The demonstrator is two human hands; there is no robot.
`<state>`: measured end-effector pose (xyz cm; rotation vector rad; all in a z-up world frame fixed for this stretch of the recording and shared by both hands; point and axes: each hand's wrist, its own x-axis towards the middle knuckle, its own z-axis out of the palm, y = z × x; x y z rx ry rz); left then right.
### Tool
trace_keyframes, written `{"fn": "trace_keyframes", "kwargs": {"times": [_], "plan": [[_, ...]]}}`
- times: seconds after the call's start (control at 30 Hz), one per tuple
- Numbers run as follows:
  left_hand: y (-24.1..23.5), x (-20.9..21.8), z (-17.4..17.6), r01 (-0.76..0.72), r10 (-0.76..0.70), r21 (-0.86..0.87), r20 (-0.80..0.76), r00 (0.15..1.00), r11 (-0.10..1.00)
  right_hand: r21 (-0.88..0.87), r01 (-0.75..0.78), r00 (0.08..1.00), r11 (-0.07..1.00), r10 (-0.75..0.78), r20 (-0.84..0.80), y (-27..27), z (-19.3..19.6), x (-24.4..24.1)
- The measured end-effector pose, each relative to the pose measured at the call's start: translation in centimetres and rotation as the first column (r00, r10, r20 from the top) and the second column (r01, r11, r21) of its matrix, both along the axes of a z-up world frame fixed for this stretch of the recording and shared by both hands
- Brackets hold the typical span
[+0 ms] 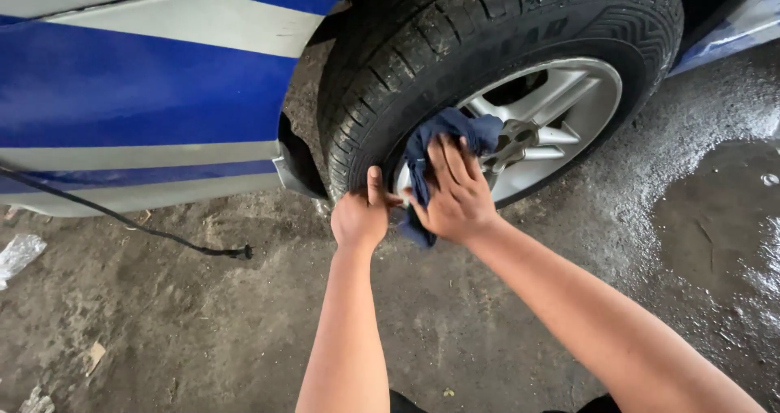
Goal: Wiping down the alloy rim of a car wheel with a blue microfiber cloth to remove dirt and moisture.
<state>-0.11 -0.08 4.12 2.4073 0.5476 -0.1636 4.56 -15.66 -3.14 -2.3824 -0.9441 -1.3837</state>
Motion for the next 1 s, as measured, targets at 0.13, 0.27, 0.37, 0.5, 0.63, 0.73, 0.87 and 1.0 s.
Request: {"fn": "trace_keyframes", "kwargs": {"times": [0.13, 0.27, 0.37, 0.5, 0.63, 0.73, 0.87, 1.0], "plan": [[1.3, 1.2, -2.7, -0.004, 0.005, 0.024, -0.035, 0.999, 1.000, -0.208, -0.055, 0.995, 0.977, 0.072, 0.074, -0.8, -4.9, 2.0], [1.1, 1.0, -3.0, -0.012, 0.014, 0.040, -0.065, 0.998, 0.999, -0.398, -0.255, 0.966, 0.881, 0.254, -0.057, -0.4, -6.8, 1.3], [0.6, 0.5, -1.6, -0.015, 0.016, 0.015, -0.070, 0.997, 1.000, -0.500, -0.128, 0.989, 0.857, 0.149, 0.003, -1.8, -6.5, 3.6], [1.3, 1.0, -1.2, -0.041, 0.039, -0.019, -0.087, 0.995, 0.999, -0.251, -0.076, 0.984, 0.965, 0.113, 0.135, -5.5, -0.6, 5.1], [0.5, 0.4, -1.7, -0.020, 0.021, 0.011, -0.082, 0.996, 1.000, -0.155, -0.109, 0.984, 0.982, 0.128, 0.121, -3.7, -1.6, 3.8], [1.0, 1.1, -3.3, -0.001, 0.002, 0.012, -0.064, 0.998, 1.000, -0.257, -0.204, 0.975, 0.945, 0.221, 0.036, -2.9, -5.2, 4.0], [0.3, 0.8, -3.7, -0.010, 0.012, 0.055, -0.041, 0.999, 0.998, -0.355, -0.291, 0.953, 0.889, 0.303, -0.021, -2.2, -5.9, 4.0], [-2.3, -0.4, -0.2, 0.014, -0.019, 0.036, 0.153, 0.988, 0.999, -0.436, 0.213, 0.904, 0.874, -0.346, -0.253, -4.2, 0.4, 5.2]]}}
